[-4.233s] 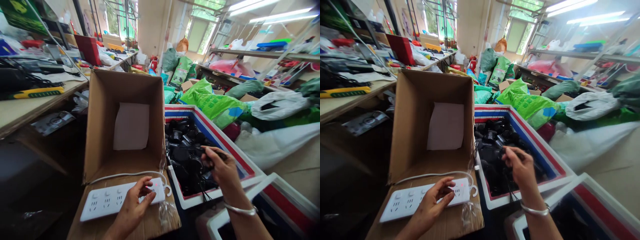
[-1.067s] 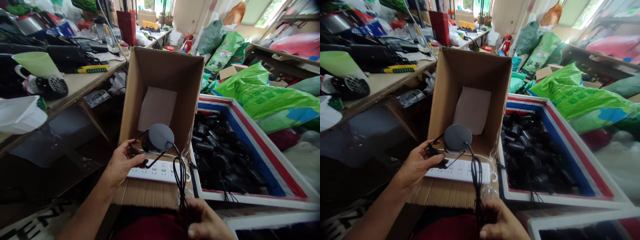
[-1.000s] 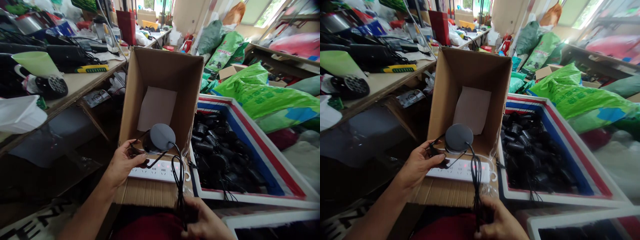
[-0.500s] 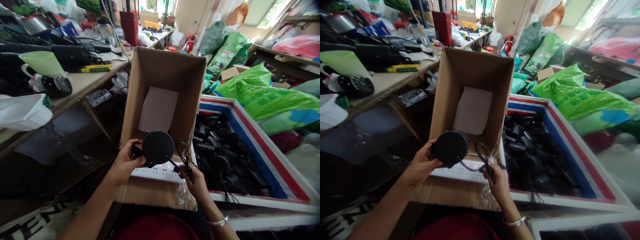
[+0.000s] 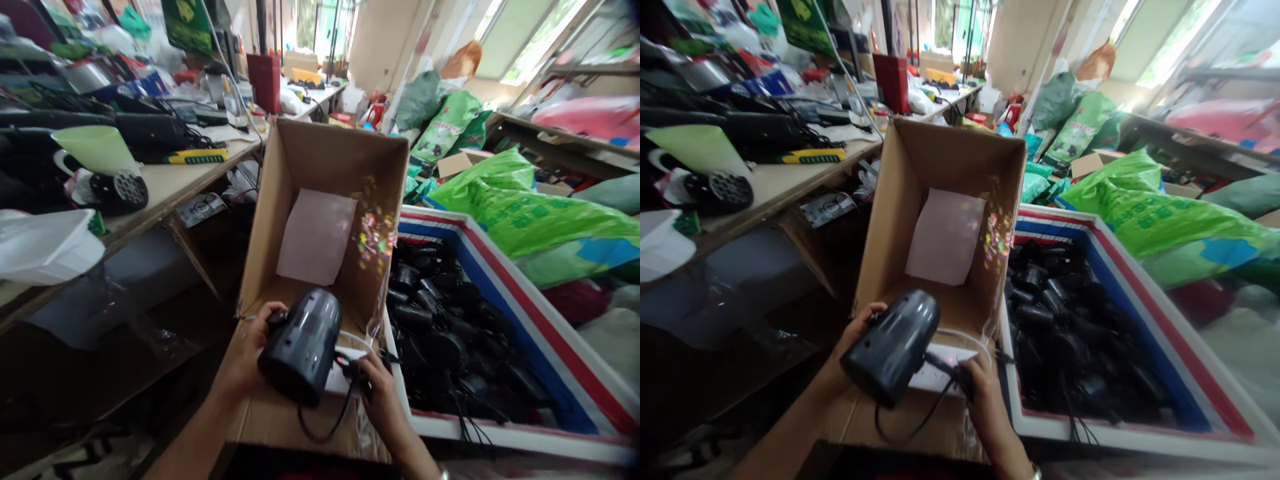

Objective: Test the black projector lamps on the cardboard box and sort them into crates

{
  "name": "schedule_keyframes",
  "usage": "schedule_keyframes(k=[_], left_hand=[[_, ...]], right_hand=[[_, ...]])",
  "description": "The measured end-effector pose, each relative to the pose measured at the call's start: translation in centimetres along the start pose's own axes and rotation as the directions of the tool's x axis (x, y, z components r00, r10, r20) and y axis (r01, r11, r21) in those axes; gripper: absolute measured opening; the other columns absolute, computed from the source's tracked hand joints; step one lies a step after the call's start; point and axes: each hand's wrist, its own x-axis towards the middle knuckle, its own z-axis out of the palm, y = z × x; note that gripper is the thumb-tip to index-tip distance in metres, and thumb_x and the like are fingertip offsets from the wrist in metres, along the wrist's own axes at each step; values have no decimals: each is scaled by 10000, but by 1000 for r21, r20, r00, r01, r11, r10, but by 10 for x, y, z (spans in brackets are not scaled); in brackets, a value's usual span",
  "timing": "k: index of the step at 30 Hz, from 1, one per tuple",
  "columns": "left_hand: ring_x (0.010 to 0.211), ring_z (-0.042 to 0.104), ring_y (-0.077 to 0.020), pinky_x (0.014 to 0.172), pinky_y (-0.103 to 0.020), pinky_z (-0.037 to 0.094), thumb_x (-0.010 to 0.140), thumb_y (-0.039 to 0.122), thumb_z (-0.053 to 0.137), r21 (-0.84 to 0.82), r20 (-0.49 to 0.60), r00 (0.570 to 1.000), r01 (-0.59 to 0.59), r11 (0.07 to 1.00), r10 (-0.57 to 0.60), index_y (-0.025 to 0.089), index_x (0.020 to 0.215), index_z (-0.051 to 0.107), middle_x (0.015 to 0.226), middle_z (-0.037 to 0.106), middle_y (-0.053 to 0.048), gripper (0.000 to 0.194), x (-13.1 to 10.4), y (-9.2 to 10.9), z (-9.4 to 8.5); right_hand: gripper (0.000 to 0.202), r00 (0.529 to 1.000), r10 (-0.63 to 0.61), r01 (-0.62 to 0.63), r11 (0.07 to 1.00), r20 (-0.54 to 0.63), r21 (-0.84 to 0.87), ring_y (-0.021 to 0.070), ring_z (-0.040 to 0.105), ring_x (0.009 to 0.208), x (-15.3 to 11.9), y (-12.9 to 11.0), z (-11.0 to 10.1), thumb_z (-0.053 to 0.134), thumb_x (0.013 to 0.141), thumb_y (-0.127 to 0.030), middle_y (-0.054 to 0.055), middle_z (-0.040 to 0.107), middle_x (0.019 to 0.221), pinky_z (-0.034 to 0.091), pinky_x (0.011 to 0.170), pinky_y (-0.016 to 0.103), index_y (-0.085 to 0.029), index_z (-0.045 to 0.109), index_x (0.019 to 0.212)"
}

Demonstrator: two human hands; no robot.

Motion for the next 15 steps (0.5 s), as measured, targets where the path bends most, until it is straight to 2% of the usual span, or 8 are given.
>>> schedule_keyframes(k=[2,5,11,15], left_hand=[[629,517,-168,550,-224,411,611,270,672,51,-5,999,-37,998,38,213,855,554,691,563,27,277,1,2,4],[563,469,-159,496,-220,374,595,269,638,116,-40,997,-55,992,60,218,775,530,604,509,45,216,0,7,10],[715,530,-187,607,-237,428,605,284,631,85,-204,978,-32,996,49,218,895,562,791,589,7,305,-6,5,16],[724,537,-200,606,-249,425,584,274,633,107,-226,972,-34,994,57,225,869,571,804,600,-1,296,-7,3,16]], right_hand=[[378,1000,-22,22,1000,-22,4,200,615,779,-5,7,3,453,668,7,69,597,864,507,671,291,-197,607,946],[413,996,-78,79,997,-37,24,191,632,772,-5,19,5,477,657,8,51,606,873,516,666,265,-222,601,977],[396,976,-176,179,984,-127,18,228,660,831,-7,40,11,537,680,-46,65,635,904,532,697,283,-232,618,1021],[235,974,-151,161,986,-171,49,245,663,794,-9,46,18,586,751,-181,78,638,886,533,672,310,-232,650,971]])
